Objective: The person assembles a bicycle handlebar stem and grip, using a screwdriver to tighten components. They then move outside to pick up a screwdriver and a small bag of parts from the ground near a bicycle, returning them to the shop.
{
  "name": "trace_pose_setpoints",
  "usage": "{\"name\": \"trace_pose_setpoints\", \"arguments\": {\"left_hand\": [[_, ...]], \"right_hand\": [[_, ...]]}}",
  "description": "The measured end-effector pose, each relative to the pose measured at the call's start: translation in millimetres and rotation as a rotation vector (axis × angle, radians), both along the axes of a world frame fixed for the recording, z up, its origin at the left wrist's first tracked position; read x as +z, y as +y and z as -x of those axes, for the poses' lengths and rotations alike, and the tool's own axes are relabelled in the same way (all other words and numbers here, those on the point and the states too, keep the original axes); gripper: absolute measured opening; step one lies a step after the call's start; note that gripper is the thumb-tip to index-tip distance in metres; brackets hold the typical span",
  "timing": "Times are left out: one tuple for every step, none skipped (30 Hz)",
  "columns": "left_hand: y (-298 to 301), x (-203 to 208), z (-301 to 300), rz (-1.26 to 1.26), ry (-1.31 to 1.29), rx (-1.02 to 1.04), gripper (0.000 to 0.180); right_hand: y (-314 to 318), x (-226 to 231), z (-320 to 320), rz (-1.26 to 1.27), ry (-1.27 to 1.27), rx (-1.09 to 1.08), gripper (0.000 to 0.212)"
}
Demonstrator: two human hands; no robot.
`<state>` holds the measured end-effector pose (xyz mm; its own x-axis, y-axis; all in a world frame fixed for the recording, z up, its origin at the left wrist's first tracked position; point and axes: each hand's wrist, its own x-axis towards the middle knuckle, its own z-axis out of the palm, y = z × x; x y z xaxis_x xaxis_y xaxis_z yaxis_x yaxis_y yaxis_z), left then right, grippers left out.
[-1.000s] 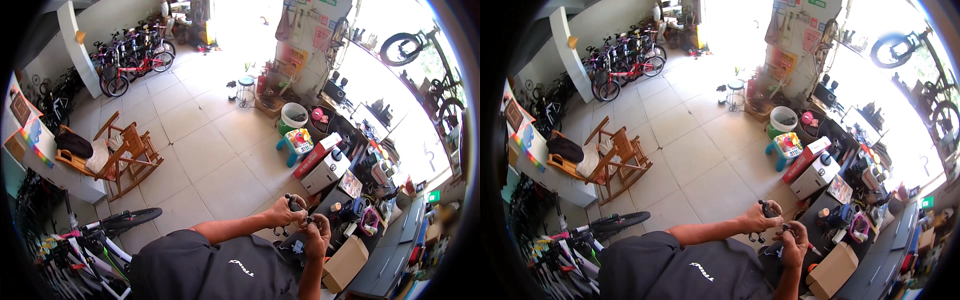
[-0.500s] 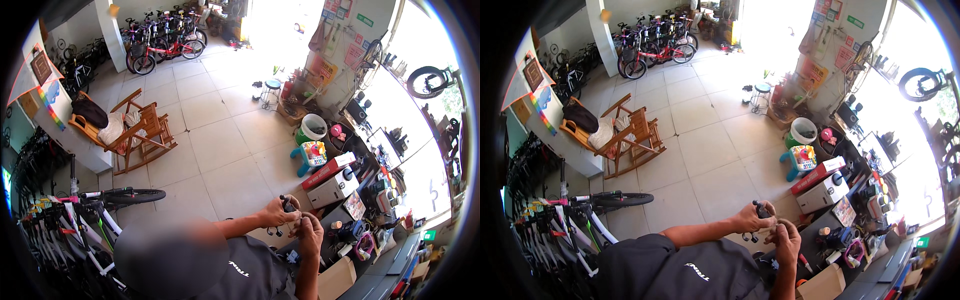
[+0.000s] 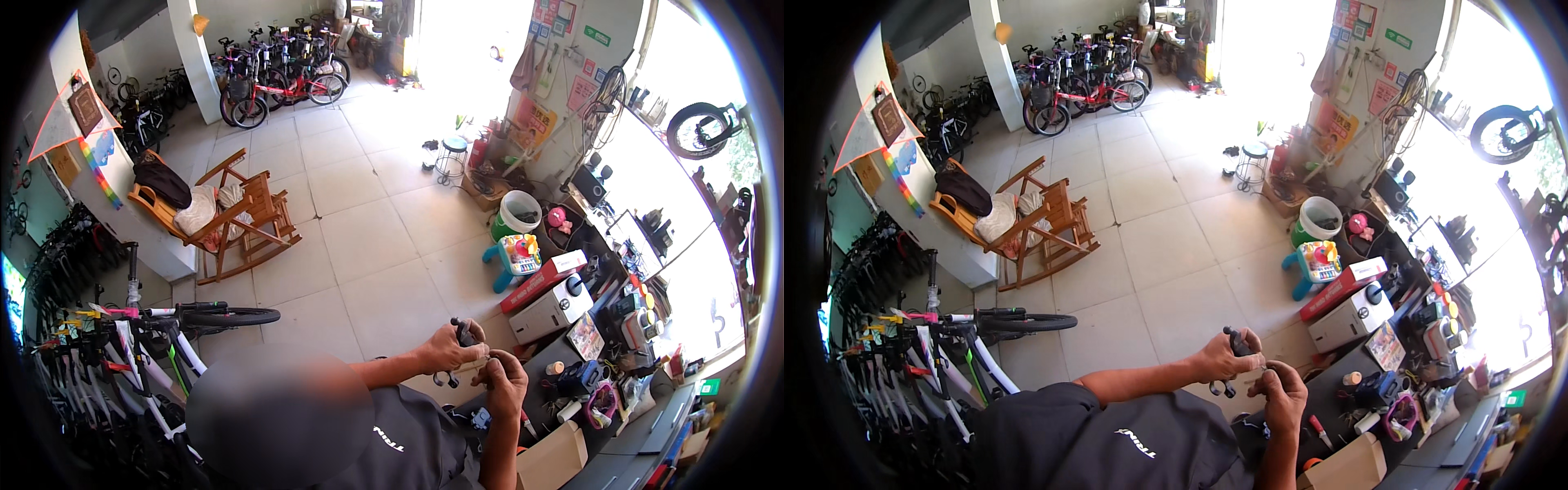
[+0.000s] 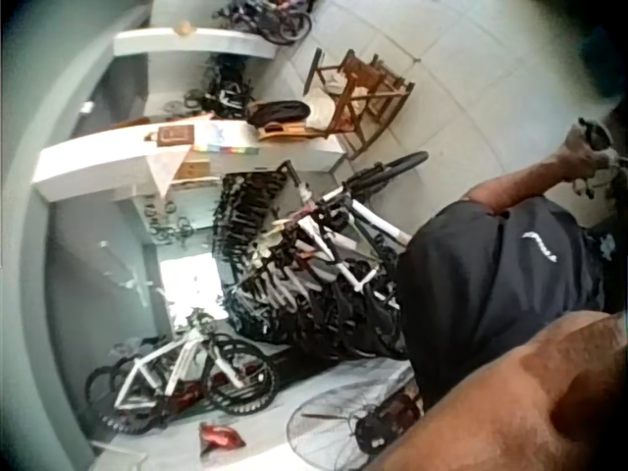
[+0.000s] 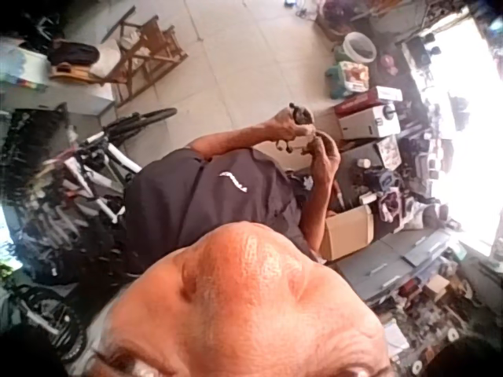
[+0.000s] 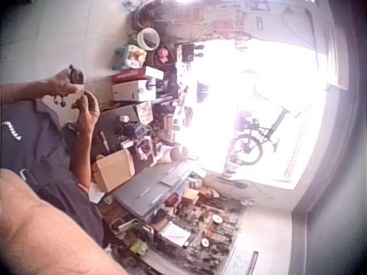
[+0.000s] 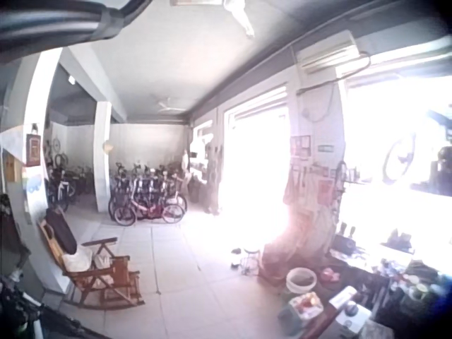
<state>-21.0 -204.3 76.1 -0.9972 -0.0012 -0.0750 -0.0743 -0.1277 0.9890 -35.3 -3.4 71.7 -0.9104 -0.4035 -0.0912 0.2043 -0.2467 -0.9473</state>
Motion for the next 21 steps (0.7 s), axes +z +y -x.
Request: {"name": "trace_pose_setpoints", "arguments": {"left_hand": [[-0.3, 10.5, -1.8, -0.009, -0.042, -0.015, 0.029], [-0.3, 16.0, -3.0, -0.017, -0.083, -0.031, 0.029], [0.1, 15.2, -3.6, -0.016, -0.072, -0.027, 0.029], [0.4, 12.7, -3.9, -0.014, -0.06, -0.023, 0.028], [0.4, 9.4, -3.8, -0.012, -0.048, -0.021, 0.028], [-0.2, 3.5, -3.0, -0.009, 0.002, 0.002, 0.028], [0.6, -5.9, -2.5, -0.008, 0.05, 0.024, 0.028], [0.9, -13.8, -2.3, -0.007, 0.097, 0.047, 0.028], [2.3, -18.7, -0.8, -0.009, 0.117, 0.057, 0.028], [3.2, -22.2, 0.4, -0.011, 0.136, 0.068, 0.028], [3.6, -24.6, 1.4, -0.012, 0.155, 0.08, 0.028], [3.4, -17.8, 2.3, -0.019, 0.104, 0.064, 0.028], [2.1, -5.1, -0.2, -0.025, 0.049, 0.044, 0.027], [1.7, 1.9, -0.9, -0.03, -0.005, 0.024, 0.027], [-0.5, 1.5, -2.5, -0.033, -0.002, 0.03, 0.027], [-1.6, 0.9, -2.4, -0.036, 0.0, 0.031, 0.027], [-2.2, 0.1, -1.9, -0.039, 0.002, 0.032, 0.028], [-1.9, -4.2, -1.0, -0.046, 0.033, 0.041, 0.028], [-0.9, -12.0, 0.8, -0.053, 0.064, 0.05, 0.028], [-0.3, -16.2, 1.9, -0.061, 0.094, 0.059, 0.028], [0.0, -15.5, 2.7, -0.064, 0.08, 0.051, 0.028]], "right_hand": [[-1.1, -8.6, 0.1, -0.013, 0.087, -0.035, 0.023], [-1.8, -14.9, -0.5, -0.027, 0.173, -0.071, 0.023], [-1.5, -16.9, -0.9, 0.01, 0.163, -0.061, 0.025], [-1.4, -18.3, -1.3, 0.048, 0.153, -0.05, 0.026], [-1.8, -18.6, -1.7, 0.085, 0.142, -0.041, 0.027], [-5.3, -8.1, -2.9, 0.095, 0.063, -0.045, 0.028], [-9.5, 10.5, -7.2, 0.101, -0.019, -0.049, 0.028], [-12.3, 20.4, -9.3, 0.107, -0.101, -0.053, 0.029], [-3.7, 13.8, -3.0, 0.053, -0.145, 0.031, 0.032], [-0.1, 9.6, -1.5, 0.02, -0.1, 0.047, 0.032], [2.3, 6.3, -0.6, -0.012, -0.056, 0.063, 0.033], [4.4, 1.5, 1.7, -0.046, -0.011, 0.075, 0.033], [4.4, -8.3, 3.9, -0.052, 0.125, 0.035, 0.033], [3.3, -20.4, 7.7, -0.058, 0.261, -0.006, 0.033], [-0.8, -18.0, 6.9, -0.025, 0.261, -0.027, 0.032], [-6.8, -10.3, 5.1, 0.006, 0.26, -0.051, 0.03], [-11.2, 4.5, -0.9, 0.071, 0.126, -0.071, 0.028], [-15.2, 16.2, -4.7, 0.134, -0.008, -0.091, 0.026], [-11.5, 15.9, -1.6, 0.11, -0.075, -0.036, 0.025], [-4.1, 14.6, 3.6, 0.085, -0.142, 0.02, 0.024], [1.0, 12.4, 5.8, 0.063, -0.209, 0.069, 0.023]]}}
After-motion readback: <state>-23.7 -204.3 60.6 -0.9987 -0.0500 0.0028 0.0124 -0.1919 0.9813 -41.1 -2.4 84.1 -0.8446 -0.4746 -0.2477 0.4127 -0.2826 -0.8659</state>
